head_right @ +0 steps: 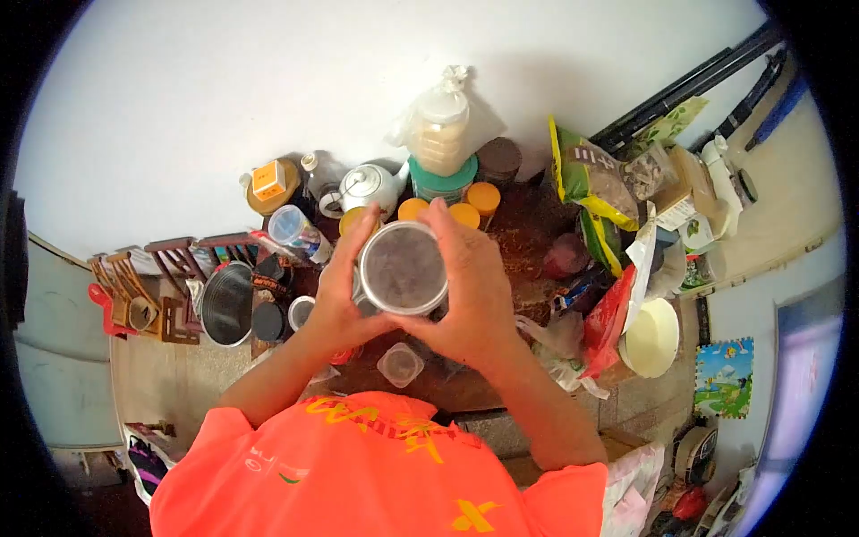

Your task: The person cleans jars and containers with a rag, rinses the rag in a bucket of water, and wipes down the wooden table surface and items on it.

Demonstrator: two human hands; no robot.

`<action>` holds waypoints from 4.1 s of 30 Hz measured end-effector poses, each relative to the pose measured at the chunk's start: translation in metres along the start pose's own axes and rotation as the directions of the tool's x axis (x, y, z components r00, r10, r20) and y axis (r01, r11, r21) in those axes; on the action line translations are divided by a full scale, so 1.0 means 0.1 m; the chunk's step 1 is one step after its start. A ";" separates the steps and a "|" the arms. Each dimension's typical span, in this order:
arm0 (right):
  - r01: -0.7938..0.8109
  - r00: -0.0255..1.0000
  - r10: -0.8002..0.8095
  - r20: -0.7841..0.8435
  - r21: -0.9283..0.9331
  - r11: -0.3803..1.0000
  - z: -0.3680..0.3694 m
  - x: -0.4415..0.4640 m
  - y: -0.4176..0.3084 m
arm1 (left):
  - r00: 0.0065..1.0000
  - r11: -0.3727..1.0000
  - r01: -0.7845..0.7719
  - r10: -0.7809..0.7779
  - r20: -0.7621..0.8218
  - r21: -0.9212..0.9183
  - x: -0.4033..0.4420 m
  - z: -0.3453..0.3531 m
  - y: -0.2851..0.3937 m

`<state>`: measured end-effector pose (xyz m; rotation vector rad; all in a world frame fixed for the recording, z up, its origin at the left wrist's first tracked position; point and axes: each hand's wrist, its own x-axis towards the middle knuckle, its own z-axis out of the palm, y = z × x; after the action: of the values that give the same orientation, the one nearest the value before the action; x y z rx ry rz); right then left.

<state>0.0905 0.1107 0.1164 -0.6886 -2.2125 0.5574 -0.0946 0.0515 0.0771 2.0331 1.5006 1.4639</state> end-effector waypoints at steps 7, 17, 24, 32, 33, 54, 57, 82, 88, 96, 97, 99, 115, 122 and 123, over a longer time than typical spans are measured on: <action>-0.309 0.938 0.337 0.087 0.652 0.693 0.12 -0.56 0.18 | 0.997 0.993 -0.006 0.014 0.069 -0.115 -0.19 0.01 -0.04; -0.328 0.910 0.399 0.115 -0.391 0.860 1.07 -2.15 0.89 | 0.996 0.992 -0.073 0.068 -0.058 -0.103 -0.25 -0.06 0.00; -0.653 0.604 0.762 -0.233 0.404 0.641 0.56 -1.97 0.57 | 0.989 0.988 -0.149 0.149 -0.005 0.040 -0.24 -0.11 0.01; 0.029 0.991 -0.009 -0.130 0.157 0.987 -0.16 -0.69 -0.51 | 0.975 0.986 -0.125 0.142 0.170 -0.108 -0.24 0.05 0.11; 0.094 0.993 -0.094 -0.074 0.004 0.996 -0.06 -0.61 -0.53 | 0.935 0.926 0.170 -0.044 0.351 -0.338 -0.25 0.06 0.16; -0.280 0.607 0.782 -0.141 0.883 0.377 -0.02 -0.42 -0.39 | 0.993 0.974 -0.102 0.088 -0.078 -0.201 -0.41 -0.23 -0.03; -0.160 0.634 0.729 -0.259 0.878 0.451 -0.10 -0.39 -0.60 | 0.964 0.966 -0.221 0.196 -0.178 -0.133 -0.32 -0.29 0.01; -0.158 0.910 0.250 -0.331 0.282 0.946 0.28 -0.24 -0.49 | 0.955 0.909 0.285 -0.243 0.171 -0.303 -0.22 -0.01 0.12; -0.250 0.856 0.420 -0.302 0.471 0.846 0.53 -0.35 -0.28 | 0.983 0.978 -0.175 0.180 -0.037 0.117 -0.12 0.03 0.14; -0.043 0.839 0.412 -0.356 0.711 0.702 0.55 -0.53 -0.03 | 0.999 0.995 -0.001 0.007 -0.053 0.101 -0.02 -0.03 0.25; -0.047 0.839 0.318 -0.441 0.523 0.851 0.55 -0.58 0.02 | 0.998 0.997 0.023 -0.019 -0.058 0.070 -0.02 -0.04 0.27; -0.110 0.753 0.565 -0.338 0.782 0.614 0.55 -0.68 0.13 | 0.999 0.998 0.047 -0.047 0.014 0.044 0.00 -0.07 0.33; 0.193 0.639 0.763 -0.099 0.980 -0.035 0.74 -1.18 0.37 | 0.827 0.519 0.561 -0.315 0.466 -0.645 -0.17 0.22 0.16; 0.174 0.685 0.679 -0.264 0.964 0.200 0.42 -0.87 -0.02 | 0.875 0.781 0.430 -0.238 0.422 -0.453 -0.14 0.11 0.28; 0.159 0.627 0.733 -0.264 0.964 0.212 0.42 -0.86 0.01 | 0.807 0.676 0.563 -0.325 0.493 -0.476 -0.11 0.07 0.33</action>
<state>0.1093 0.0502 0.0448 -0.5087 -0.5882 1.4194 -0.0690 0.0305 0.0889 1.3133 1.0717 1.0744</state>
